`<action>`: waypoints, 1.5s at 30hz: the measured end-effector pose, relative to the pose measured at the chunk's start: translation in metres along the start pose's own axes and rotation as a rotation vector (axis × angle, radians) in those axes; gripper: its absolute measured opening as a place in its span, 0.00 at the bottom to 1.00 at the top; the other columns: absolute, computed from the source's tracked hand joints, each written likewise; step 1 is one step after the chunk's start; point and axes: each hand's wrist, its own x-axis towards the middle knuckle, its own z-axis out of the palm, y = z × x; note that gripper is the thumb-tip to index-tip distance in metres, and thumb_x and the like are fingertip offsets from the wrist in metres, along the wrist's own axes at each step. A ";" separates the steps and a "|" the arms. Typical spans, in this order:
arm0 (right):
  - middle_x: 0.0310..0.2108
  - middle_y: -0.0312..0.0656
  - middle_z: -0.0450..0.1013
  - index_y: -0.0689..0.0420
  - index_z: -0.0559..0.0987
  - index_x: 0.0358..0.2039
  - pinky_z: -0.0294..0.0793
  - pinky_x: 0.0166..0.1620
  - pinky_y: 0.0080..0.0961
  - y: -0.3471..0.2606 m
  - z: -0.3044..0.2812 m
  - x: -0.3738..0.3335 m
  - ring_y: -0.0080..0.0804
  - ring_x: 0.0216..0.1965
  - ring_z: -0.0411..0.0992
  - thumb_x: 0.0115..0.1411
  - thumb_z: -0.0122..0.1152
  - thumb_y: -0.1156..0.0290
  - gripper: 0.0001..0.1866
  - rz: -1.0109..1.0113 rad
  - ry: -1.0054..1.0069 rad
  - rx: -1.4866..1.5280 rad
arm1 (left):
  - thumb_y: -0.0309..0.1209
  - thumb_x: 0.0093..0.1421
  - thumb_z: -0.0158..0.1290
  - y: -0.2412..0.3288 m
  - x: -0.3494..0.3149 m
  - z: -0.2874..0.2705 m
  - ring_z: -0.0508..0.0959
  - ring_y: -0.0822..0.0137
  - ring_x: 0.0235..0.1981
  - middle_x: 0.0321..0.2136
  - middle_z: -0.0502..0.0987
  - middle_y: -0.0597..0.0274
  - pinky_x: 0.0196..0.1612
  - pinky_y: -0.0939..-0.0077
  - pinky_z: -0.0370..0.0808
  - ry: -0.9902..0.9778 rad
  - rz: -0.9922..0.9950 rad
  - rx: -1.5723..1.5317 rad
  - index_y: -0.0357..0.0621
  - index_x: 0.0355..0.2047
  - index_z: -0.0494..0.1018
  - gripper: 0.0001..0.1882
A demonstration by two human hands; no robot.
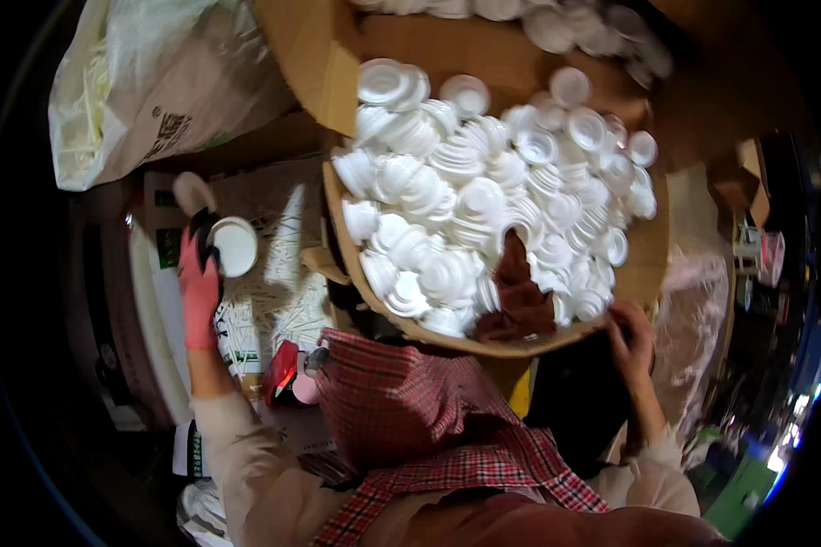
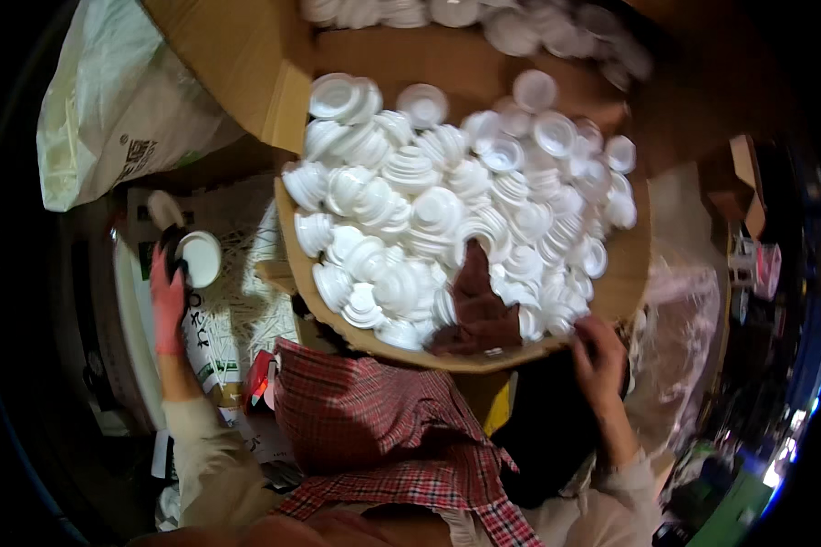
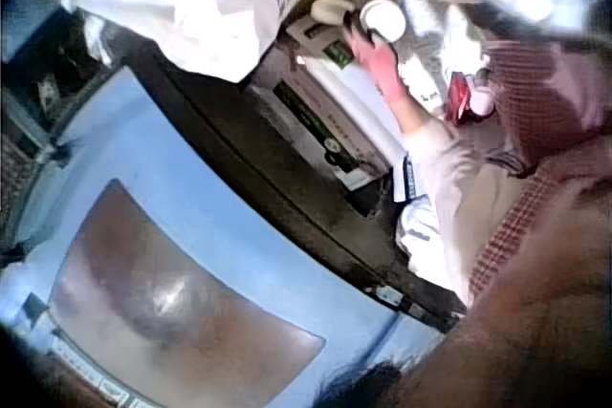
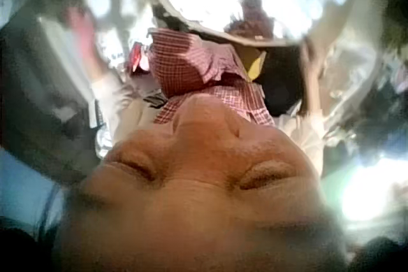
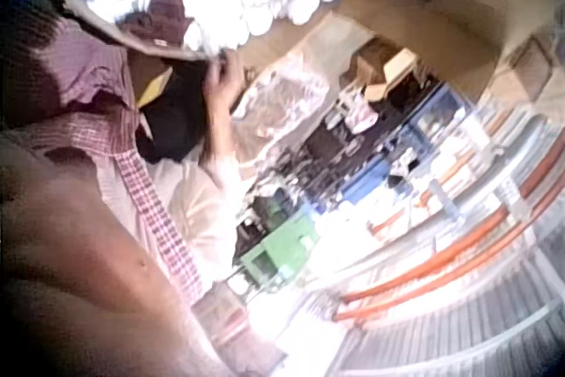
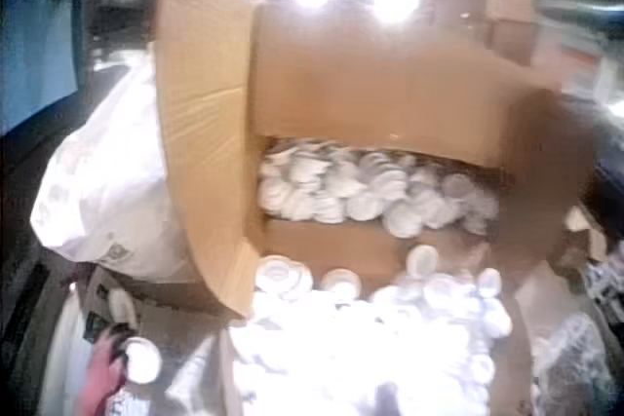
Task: The person picks up white plastic lids from a cardboard box, wipes them with a cloth, and assembles them by snapping two halves together. The person then places the assembled lids into a second box.
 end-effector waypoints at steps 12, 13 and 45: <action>0.39 0.56 0.73 0.59 0.75 0.45 0.73 0.43 0.45 -0.013 0.109 0.068 0.55 0.40 0.73 0.48 0.67 0.63 0.24 -0.324 -0.517 -0.199 | 0.21 0.53 0.51 0.254 -0.011 0.059 0.70 0.46 0.53 0.53 0.68 0.45 0.55 0.64 0.69 -0.321 0.432 -0.128 0.35 0.47 0.71 0.19; 0.36 0.56 0.73 0.60 0.77 0.43 0.73 0.43 0.45 -0.013 0.110 0.070 0.55 0.40 0.74 0.48 0.67 0.63 0.22 -0.310 -0.481 -0.163 | 0.24 0.52 0.56 0.248 -0.003 0.075 0.76 0.54 0.45 0.46 0.74 0.49 0.48 0.68 0.73 -0.377 0.287 -0.329 0.35 0.45 0.72 0.19; 0.33 0.45 0.65 0.60 0.74 0.33 0.70 0.41 0.37 -0.036 0.004 0.031 0.46 0.38 0.68 0.46 0.58 0.81 0.11 -0.673 0.304 0.397 | 0.57 0.66 0.37 0.413 -0.078 0.166 0.75 0.53 0.48 0.45 0.75 0.52 0.55 0.57 0.70 -0.732 -0.315 -2.003 0.40 0.49 0.70 0.31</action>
